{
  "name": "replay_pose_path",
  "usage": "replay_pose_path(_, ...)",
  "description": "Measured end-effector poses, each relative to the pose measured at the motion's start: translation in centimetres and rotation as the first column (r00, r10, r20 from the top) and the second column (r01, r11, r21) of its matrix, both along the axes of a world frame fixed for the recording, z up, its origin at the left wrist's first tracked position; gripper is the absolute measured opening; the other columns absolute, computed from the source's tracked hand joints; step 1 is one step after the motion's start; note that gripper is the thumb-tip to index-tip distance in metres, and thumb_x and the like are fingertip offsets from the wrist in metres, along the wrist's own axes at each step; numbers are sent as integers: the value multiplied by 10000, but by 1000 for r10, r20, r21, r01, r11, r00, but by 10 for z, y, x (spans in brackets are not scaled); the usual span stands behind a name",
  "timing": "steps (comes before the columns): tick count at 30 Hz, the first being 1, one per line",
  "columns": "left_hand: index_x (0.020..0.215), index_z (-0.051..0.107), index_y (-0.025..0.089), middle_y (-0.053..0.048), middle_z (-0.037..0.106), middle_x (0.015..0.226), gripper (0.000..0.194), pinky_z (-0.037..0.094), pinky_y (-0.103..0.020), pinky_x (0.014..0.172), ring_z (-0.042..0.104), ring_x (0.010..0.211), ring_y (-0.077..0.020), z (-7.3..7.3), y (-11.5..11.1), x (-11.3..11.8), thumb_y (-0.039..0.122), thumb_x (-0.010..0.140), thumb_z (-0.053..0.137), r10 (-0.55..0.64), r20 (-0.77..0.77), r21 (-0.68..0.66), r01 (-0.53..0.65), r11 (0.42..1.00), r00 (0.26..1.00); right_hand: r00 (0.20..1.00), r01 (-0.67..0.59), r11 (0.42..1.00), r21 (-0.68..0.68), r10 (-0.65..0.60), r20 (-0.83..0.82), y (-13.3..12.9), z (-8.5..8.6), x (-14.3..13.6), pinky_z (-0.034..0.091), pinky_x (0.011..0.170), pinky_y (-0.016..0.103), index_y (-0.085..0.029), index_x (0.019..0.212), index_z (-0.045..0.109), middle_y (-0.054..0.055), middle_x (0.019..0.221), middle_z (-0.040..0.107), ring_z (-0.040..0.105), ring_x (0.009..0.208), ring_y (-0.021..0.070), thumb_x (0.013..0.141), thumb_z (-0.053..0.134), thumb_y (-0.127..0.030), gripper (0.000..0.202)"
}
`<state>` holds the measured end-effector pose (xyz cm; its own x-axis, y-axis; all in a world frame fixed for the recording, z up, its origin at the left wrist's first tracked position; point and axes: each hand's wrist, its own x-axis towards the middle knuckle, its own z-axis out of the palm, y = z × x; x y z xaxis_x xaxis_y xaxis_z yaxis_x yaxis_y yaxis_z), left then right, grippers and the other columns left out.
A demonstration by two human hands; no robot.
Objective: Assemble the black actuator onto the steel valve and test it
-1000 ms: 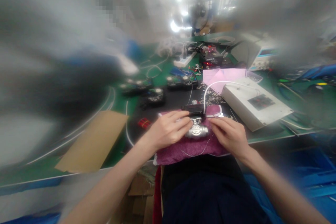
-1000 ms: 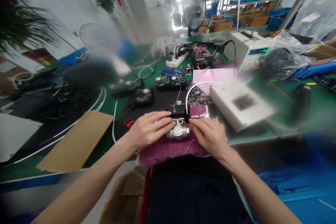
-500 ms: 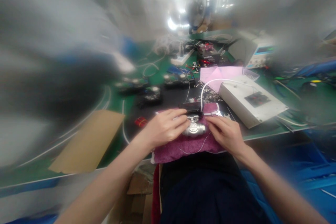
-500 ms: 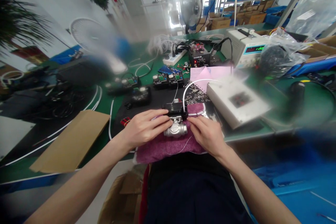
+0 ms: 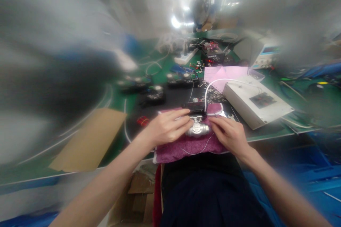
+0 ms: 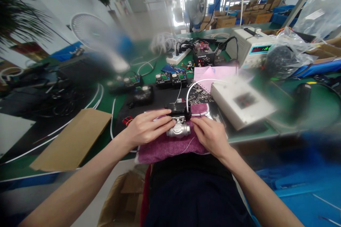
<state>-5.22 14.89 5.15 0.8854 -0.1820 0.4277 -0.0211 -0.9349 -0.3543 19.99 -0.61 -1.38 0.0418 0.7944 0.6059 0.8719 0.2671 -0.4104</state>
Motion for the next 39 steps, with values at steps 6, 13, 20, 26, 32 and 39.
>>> replay_pose_path(6, 1252, 711, 152, -67, 772, 1226, 293, 604, -440, 1088, 674, 1291, -288, -2, 2, 0, 136, 961, 681, -11, 5, -42, 12, 999, 1000, 1000, 7, 1000, 1, -7, 11, 0, -3, 0, 572, 884, 306, -220, 1203, 746, 60, 1107, 798, 758, 942, 184, 989, 652, -199, 235)
replay_pose_path(13, 1281, 687, 147, -98, 763, 1202, 294, 614, -439, 1064, 672, 1272, -272, 1, 1, 3, 146, 992, 634, 4, -35, -83, -7, 997, 999, 1000, 2, 1000, 11, -2, 27, 0, -1, 0, 571, 879, 296, -214, 1203, 743, 67, 1106, 799, 758, 941, 183, 992, 650, -200, 231)
replay_pose_path(20, 1315, 664, 125, -125, 742, 1206, 323, 601, -443, 1074, 654, 1276, -278, 7, -1, 5, 127, 996, 608, 16, -89, -94, -24, 995, 996, 1000, 8, 1000, -20, -8, 23, 0, -1, 0, 569, 880, 301, -219, 1208, 744, 65, 1117, 798, 755, 943, 183, 1004, 631, -217, 233)
replay_pose_path(26, 1287, 678, 168, -108, 749, 1193, 279, 619, -418, 1010, 655, 1250, -252, 1, -1, 6, 176, 1026, 581, 34, -51, -184, -43, 982, 998, 1000, 18, 999, -49, -17, 15, -1, -1, 0, 567, 897, 313, -229, 1218, 748, 62, 1126, 798, 751, 955, 185, 1012, 619, -232, 243)
replay_pose_path(32, 1198, 705, 148, -95, 759, 1206, 218, 606, -413, 1052, 642, 1295, -257, -7, -11, 4, 150, 1023, 575, 102, 39, -274, -88, 958, 994, 999, 20, 999, -49, -18, 38, -1, -1, -1, 559, 885, 300, -219, 1210, 748, 59, 1104, 798, 751, 938, 182, 1011, 626, -226, 234)
replay_pose_path(39, 1239, 693, 136, -104, 739, 1252, 248, 574, -463, 1102, 614, 1321, -282, -8, -23, 8, 154, 1010, 602, 163, 9, -248, -156, 956, 987, 999, 21, 999, -40, -20, 26, -1, -1, 0, 565, 878, 295, -217, 1211, 748, 61, 1093, 799, 754, 934, 183, 1005, 633, -219, 236)
